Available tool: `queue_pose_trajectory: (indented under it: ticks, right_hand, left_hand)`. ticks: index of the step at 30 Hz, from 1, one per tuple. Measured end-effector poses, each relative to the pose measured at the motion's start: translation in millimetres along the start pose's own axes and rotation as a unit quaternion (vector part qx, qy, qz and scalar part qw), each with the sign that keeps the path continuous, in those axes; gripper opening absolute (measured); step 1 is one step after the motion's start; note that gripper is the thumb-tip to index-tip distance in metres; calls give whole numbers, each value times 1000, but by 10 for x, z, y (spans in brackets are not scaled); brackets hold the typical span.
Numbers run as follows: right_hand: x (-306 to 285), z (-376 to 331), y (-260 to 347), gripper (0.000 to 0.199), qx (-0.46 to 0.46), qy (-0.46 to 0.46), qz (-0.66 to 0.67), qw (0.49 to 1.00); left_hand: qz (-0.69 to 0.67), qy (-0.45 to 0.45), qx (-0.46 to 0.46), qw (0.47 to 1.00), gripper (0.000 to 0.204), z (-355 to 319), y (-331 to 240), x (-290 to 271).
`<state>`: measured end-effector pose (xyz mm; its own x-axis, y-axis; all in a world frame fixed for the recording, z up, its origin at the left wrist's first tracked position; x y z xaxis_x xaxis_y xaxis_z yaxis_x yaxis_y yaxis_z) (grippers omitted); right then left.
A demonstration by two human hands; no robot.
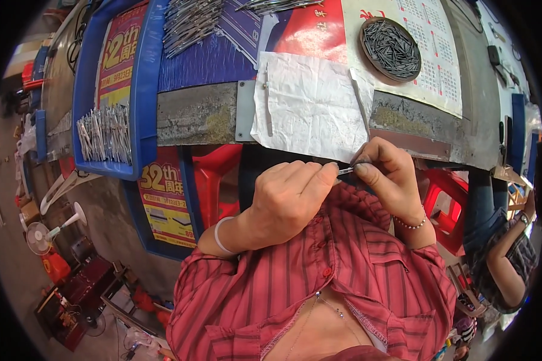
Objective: Assembling small metal components on a workbench in a workshop setting.
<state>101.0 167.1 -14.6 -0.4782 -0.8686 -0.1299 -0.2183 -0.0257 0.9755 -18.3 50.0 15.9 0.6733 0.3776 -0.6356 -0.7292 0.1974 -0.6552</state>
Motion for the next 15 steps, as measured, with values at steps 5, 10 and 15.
queue_pose_trajectory:
  ticks: [5, 10, 15]
  right_hand:
    - [-1, 15, -67, 15, 15, 6, 28, 999]
    - [-13, 57, -107, 18, 52, 17, 67, 996]
    - [-27, 127, -153, 17, 72, 19, 121, 990]
  left_hand:
    - [18, -4, 8, 1000, 29, 10, -4, 15]
    - [24, 4, 7, 1000, 28, 55, 15, 29]
    - [29, 7, 3, 1000, 28, 121, 70, 35]
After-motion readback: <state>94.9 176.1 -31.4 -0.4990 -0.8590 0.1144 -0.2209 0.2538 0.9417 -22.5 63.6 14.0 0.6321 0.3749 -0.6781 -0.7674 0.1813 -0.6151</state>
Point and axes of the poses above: each hand's wrist, its own z-axis towards the middle knuckle, its own x-axis out of the palm, y = z × x, the point moved 5 cm from there along z, towards the middle knuckle, and after that the axes turned 6 degrees about -z, right-handed, at the moved point
